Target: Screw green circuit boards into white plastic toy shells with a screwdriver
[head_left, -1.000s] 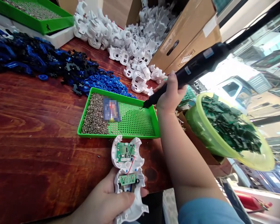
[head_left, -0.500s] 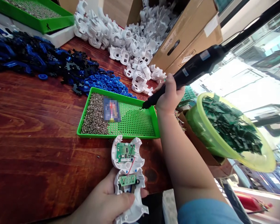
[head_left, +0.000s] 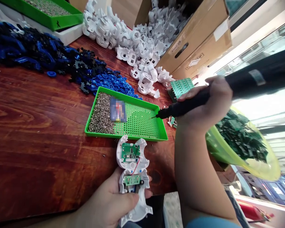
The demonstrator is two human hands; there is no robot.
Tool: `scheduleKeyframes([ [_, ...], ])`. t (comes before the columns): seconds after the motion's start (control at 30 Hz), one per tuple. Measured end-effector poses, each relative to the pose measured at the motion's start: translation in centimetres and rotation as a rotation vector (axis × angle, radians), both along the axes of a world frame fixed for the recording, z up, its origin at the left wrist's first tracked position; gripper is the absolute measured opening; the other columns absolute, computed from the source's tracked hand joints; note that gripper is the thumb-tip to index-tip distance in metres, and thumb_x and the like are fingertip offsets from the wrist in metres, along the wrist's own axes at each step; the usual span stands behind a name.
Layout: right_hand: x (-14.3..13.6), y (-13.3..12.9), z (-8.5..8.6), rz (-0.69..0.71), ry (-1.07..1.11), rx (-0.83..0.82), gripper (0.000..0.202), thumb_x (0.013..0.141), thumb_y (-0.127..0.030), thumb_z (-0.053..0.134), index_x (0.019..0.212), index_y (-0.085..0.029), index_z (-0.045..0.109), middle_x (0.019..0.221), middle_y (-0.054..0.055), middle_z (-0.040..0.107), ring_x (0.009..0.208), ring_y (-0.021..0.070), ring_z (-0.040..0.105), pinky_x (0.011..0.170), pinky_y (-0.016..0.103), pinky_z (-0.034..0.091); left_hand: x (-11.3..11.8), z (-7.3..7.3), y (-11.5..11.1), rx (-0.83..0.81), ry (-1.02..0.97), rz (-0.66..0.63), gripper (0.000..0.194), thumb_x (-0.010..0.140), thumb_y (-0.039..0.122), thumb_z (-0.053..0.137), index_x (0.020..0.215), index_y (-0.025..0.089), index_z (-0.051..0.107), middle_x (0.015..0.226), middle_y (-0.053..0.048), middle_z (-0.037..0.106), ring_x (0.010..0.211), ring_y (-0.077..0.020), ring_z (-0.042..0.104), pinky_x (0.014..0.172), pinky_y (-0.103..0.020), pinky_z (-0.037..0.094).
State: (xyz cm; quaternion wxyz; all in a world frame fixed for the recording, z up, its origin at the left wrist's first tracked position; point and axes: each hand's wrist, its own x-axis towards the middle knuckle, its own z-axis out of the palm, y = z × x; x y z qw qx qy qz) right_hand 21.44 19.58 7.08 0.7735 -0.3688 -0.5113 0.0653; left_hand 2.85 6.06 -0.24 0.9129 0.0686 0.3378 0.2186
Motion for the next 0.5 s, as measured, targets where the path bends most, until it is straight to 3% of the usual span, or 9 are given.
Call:
scheduleKeyframes([
  [0.23,-0.2,-1.4,-0.9,-0.008,0.052,-0.064,0.007,0.073,-0.027,0.056,0.074,-0.021,0.053,0.043,-0.008,0.048,0.033,0.0100,0.045,0.031,0.023,0.035,-0.1,-1.3,-0.8,0.088,-0.069,-0.024,0.040,0.068,0.018,0.073,0.107,0.018,0.063,0.093,-0.006,0.072,0.093,-0.0239,0.066,0.080,-0.031,0.046],
  [0.37,-0.9,-3.2,0.3,0.021,0.074,-0.084,0.007,0.071,-0.027,0.052,0.071,-0.020,0.054,0.039,-0.008,0.047,0.031,0.0098,0.042,0.030,0.023,0.034,-0.1,-1.6,-0.7,0.127,-0.078,-0.041,0.033,0.073,0.018,0.069,0.106,0.019,0.063,0.089,-0.004,0.072,0.087,-0.0195,0.064,0.081,-0.031,0.044],
  [0.5,-1.3,-7.4,1.7,0.147,-0.054,-0.110,0.013,0.075,-0.028,0.048,0.073,-0.020,0.058,0.043,-0.006,0.049,0.037,0.0105,0.046,0.035,0.026,0.040,-0.1,-1.8,-0.6,0.168,-0.117,-0.025,0.030,0.074,0.018,0.069,0.103,0.022,0.064,0.087,-0.001,0.070,0.081,-0.0149,0.063,0.078,-0.028,0.045],
])
